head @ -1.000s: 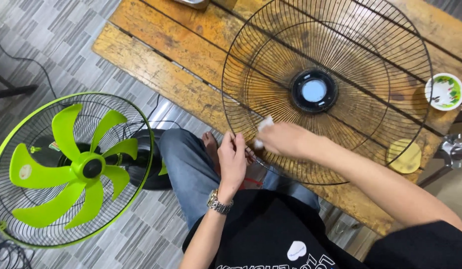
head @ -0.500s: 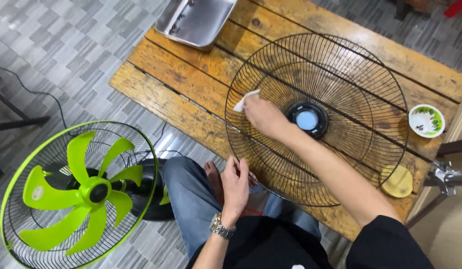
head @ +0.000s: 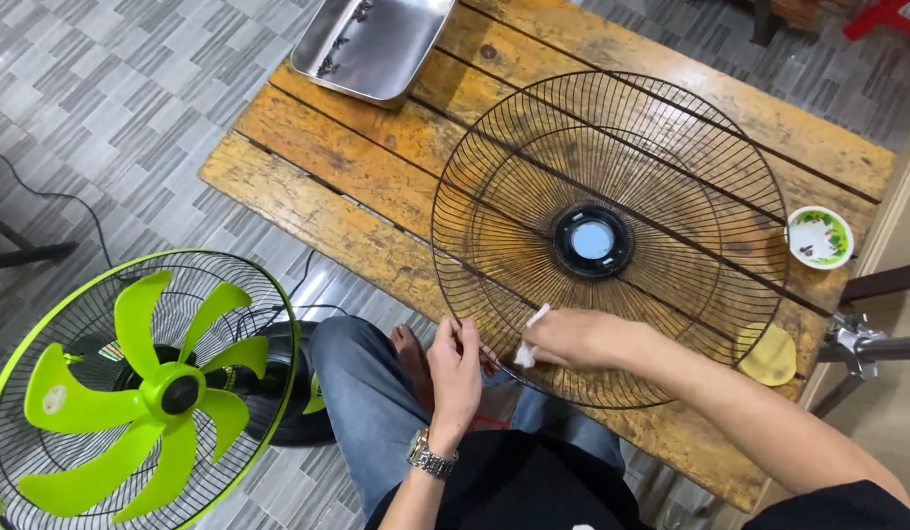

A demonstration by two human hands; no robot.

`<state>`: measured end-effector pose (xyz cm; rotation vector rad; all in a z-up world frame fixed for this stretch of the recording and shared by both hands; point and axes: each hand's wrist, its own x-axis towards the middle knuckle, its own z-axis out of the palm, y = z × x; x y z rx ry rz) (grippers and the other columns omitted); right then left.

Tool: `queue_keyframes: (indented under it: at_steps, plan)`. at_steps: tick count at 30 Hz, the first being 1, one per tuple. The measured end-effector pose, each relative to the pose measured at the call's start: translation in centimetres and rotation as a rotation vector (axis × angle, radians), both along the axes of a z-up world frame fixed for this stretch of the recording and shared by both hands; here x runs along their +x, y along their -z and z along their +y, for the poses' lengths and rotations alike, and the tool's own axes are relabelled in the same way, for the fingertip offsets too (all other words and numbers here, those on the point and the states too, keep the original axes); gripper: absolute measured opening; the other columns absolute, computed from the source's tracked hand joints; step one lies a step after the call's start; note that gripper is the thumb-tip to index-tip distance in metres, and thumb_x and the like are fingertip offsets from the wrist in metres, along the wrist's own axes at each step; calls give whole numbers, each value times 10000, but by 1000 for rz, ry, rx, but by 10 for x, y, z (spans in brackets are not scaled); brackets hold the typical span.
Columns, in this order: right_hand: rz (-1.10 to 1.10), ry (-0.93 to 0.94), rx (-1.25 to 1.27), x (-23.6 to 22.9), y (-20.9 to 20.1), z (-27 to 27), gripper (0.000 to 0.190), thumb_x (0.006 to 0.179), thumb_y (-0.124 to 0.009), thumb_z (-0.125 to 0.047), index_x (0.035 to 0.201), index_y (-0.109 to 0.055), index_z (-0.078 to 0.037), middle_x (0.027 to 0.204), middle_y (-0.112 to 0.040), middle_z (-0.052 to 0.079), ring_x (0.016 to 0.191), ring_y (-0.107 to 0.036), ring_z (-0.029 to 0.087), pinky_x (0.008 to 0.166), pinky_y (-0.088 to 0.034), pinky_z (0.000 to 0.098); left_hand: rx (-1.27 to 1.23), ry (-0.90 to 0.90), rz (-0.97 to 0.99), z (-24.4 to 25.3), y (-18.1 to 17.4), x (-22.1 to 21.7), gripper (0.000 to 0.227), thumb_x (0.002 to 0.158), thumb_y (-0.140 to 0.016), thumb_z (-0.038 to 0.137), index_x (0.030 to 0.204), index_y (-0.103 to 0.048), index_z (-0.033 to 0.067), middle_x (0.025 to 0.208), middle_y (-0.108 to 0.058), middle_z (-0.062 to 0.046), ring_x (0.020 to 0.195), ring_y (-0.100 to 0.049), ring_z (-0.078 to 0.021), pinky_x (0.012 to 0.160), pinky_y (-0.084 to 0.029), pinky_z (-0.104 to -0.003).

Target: Cleaning a metal fan grill by wiping it thoroughly with a cloth and a sponge.

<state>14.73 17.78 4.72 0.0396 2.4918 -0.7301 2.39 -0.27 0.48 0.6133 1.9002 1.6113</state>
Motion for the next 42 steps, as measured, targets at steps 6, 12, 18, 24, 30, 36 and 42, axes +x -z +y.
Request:
queue_keyframes:
  at_steps: [6, 12, 18, 24, 30, 36, 42]
  plan:
    - [171, 361, -158, -34, -10, 8, 264, 1040, -469, -158, 1129, -662, -3, 1028, -726, 186, 954, -745, 322, 819, -620, 451, -4, 15, 1, 2, 1, -2, 381, 1088, -488, 268, 750, -447, 96, 528, -529, -139, 520, -472, -181, 552, -436, -321]
    - [301, 325, -273, -46, 3, -29, 119, 985, -505, -120, 1034, -582, -45, 969, -665, 68, 805, -633, 214, 751, -558, 370, 36, 30, -59, 2, 10, -5, 296, 1058, -530, 241, 825, -473, 67, 600, -478, -5, 492, -444, -105, 454, -419, -271]
    - [137, 191, -233, -4, 17, -23, 132, 997, -516, -152, 1000, -630, -87, 941, -702, 73, 725, -662, 187, 740, -613, 341, 71, -1, -101, 6, 20, -6, 290, 1054, -535, 198, 809, -445, 70, 570, -481, -5, 447, -476, -103, 427, -435, -264]
    - [-160, 37, -91, 59, 47, 9, 165, 1064, -527, -238, 1116, -636, -126, 1124, -705, 47, 905, -646, 165, 876, -601, 296, 93, 21, -161, 9, 12, -13, 298, 1059, -531, 209, 810, -455, 65, 553, -490, -14, 417, -500, -120, 424, -478, -269]
    - [-222, 201, 130, 75, 15, 7, 190, 1021, -547, -339, 1080, -639, -184, 1061, -701, -4, 971, -630, 174, 871, -571, 360, -101, 45, -91, 3, 16, -18, 266, 1043, -558, 240, 857, -505, 57, 642, -557, -29, 514, -550, -123, 513, -470, -269]
    - [17, 262, 35, 58, 11, -12, 190, 988, -592, -282, 977, -614, -94, 952, -722, 83, 807, -694, 293, 740, -559, 441, -178, 228, -387, -5, 6, -26, 404, 972, -568, 127, 1350, -525, -10, 934, -784, -168, 583, -681, -186, 509, -545, -259]
    - [92, 326, 30, 53, 5, -17, 218, 983, -607, -308, 942, -610, -93, 925, -733, 91, 790, -715, 317, 729, -567, 453, 23, 294, -457, -9, 33, -23, 391, 1016, -437, 80, 1371, -390, -78, 1063, -749, -275, 841, -796, -308, 745, -650, -332]
